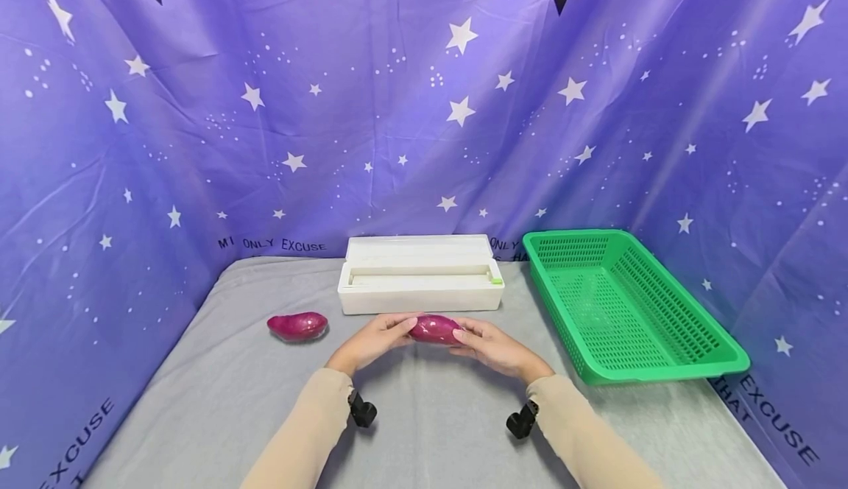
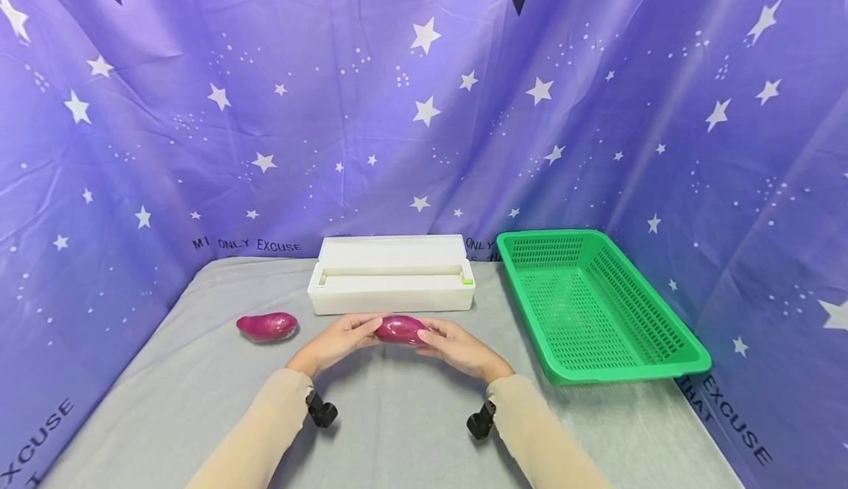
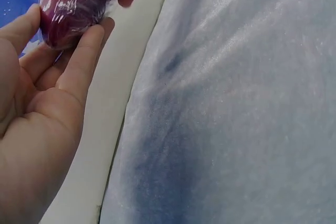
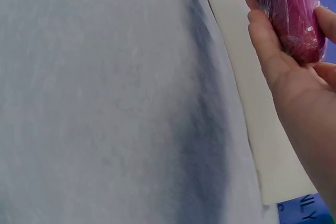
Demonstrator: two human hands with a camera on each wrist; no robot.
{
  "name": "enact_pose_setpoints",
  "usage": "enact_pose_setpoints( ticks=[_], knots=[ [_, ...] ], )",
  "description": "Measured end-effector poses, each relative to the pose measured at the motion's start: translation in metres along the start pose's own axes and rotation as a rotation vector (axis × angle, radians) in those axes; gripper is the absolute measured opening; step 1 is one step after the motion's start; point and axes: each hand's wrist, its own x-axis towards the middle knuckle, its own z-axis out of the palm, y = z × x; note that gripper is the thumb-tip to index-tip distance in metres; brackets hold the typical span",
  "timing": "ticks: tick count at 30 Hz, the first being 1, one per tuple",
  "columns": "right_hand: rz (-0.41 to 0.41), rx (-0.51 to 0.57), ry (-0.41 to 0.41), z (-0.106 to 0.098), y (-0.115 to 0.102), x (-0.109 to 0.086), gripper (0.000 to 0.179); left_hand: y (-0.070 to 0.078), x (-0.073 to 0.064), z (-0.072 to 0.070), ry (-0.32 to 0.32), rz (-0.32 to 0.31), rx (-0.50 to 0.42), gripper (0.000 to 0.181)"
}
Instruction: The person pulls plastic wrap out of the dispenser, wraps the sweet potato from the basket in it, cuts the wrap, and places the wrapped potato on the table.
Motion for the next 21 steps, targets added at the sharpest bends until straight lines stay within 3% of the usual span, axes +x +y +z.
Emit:
enact_pose_setpoints(
  ticks=[7,10,14,18,21],
  knots=[
    [0.013,0.165,-0.022,0.002,0.010,0.001,0.048,-0.001,0.001,0.002,0.015,-0.013,0.052,0.052],
    [0.022,0.165,-0.007,0.004,0.012,0.001,0.050,0.000,0.001,0.001,0.021,-0.032,0.079,0.055],
    [0.034,0.127,0.018,0.007,0.008,0.003,0.053,0.005,-0.003,-0.001,0.094,-0.052,0.195,0.059],
    [0.045,0.107,0.041,0.008,0.004,0.004,0.052,0.009,-0.007,-0.002,0.166,0.000,0.314,0.069],
    [0.051,0.101,0.048,0.008,0.003,0.004,0.051,0.009,-0.006,-0.002,0.165,0.057,0.313,0.073]
  ],
)
